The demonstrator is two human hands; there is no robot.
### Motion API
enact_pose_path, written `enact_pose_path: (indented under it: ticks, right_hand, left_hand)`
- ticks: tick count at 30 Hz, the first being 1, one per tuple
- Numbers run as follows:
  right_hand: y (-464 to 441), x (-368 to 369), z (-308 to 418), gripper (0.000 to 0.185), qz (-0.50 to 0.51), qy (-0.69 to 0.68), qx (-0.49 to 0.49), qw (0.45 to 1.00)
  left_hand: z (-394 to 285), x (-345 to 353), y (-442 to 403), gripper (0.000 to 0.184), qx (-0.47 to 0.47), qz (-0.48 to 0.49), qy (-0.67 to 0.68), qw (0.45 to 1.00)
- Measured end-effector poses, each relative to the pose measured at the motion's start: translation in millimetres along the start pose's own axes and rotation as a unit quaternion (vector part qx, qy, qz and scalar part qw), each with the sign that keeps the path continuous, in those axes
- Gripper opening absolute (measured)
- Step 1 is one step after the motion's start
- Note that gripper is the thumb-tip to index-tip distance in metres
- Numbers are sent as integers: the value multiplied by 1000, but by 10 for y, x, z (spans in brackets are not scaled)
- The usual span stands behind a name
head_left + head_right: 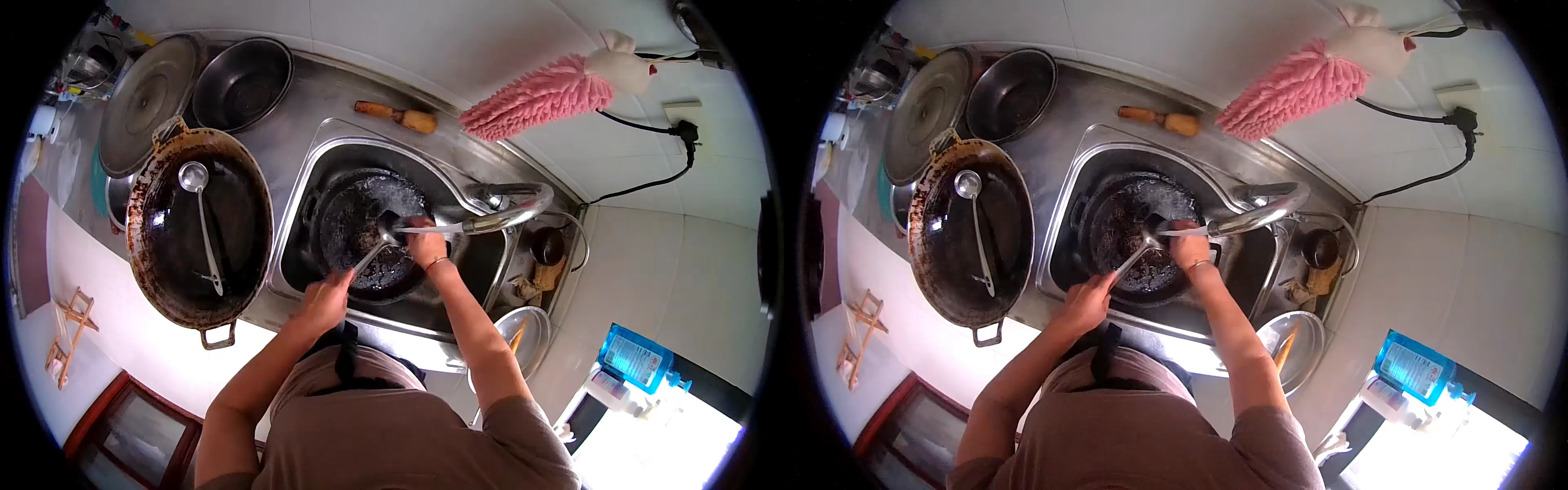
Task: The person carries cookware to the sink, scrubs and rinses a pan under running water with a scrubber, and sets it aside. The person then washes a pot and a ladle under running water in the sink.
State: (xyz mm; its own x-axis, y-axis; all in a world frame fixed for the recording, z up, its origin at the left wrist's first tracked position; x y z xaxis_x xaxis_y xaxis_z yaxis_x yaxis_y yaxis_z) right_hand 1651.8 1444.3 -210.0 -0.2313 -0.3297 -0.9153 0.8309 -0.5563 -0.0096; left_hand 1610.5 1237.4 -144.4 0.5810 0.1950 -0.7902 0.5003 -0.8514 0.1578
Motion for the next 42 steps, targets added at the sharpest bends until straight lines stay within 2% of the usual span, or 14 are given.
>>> enact_pose_path:
  ticks: [3,5,9,12,14,16,18,20,26,31,33,35,39,42]
  right_hand:
    - [8,48,-372,32,-18,-16,160,987]
    - [-18,-187,272,30,-91,-74,-78,990]
    - [-66,59,466,28,1,-10,-140,990]
    - [71,367,-568,30,128,-116,166,971]
    - [223,464,-926,30,114,-123,40,985]
    - [450,-16,-1168,32,175,-67,254,949]
    - [676,-283,-1480,39,53,-291,385,874]
    - [816,-565,-1937,38,-52,-284,414,863]
    - [280,-1318,-1737,26,-103,-86,205,970]
    - [255,-1404,-1333,29,-127,22,165,978]
    - [413,-1219,-1534,29,-171,-292,270,902]
    - [538,-951,-1628,30,-201,-374,250,870]
    - [750,-245,-1173,31,-64,-400,341,849]
    - [738,226,-843,33,6,-342,213,915]
  left_hand:
    - [41,-140,59,38,15,-64,43,997]
    - [-16,-86,83,36,53,-54,2,997]
    - [-93,-42,112,34,92,-15,-7,996]
    - [-77,-45,285,37,90,-9,-52,995]
    - [127,-5,333,42,-18,-5,2,1000]
    - [220,-31,310,45,-21,-54,47,997]
    - [318,-73,300,48,-43,-82,95,991]
    - [284,-136,287,47,-37,-88,101,990]
    - [246,-98,290,46,-37,-76,100,991]
    - [256,-120,289,46,-69,-65,83,992]
    - [299,-216,266,47,-85,-135,113,981]
    - [315,-263,224,47,-96,-164,127,973]
    - [345,-482,-7,47,-125,-265,183,938]
    - [430,-614,-285,46,-154,-329,179,914]
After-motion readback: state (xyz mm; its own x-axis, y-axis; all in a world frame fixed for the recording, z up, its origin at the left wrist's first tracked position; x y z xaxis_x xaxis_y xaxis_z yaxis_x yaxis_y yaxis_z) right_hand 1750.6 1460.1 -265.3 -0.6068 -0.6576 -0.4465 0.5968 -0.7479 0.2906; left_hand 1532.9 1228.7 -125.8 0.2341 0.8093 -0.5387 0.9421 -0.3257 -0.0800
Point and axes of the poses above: each hand's wrist, its own y-axis away from the middle knuckle, its own x-axis out of the palm, z = x × y, the point moved 10 cm from there along -y, towards the middle knuckle, and after that the axes turned 10 degrees about -z, right-handed, at the moved point
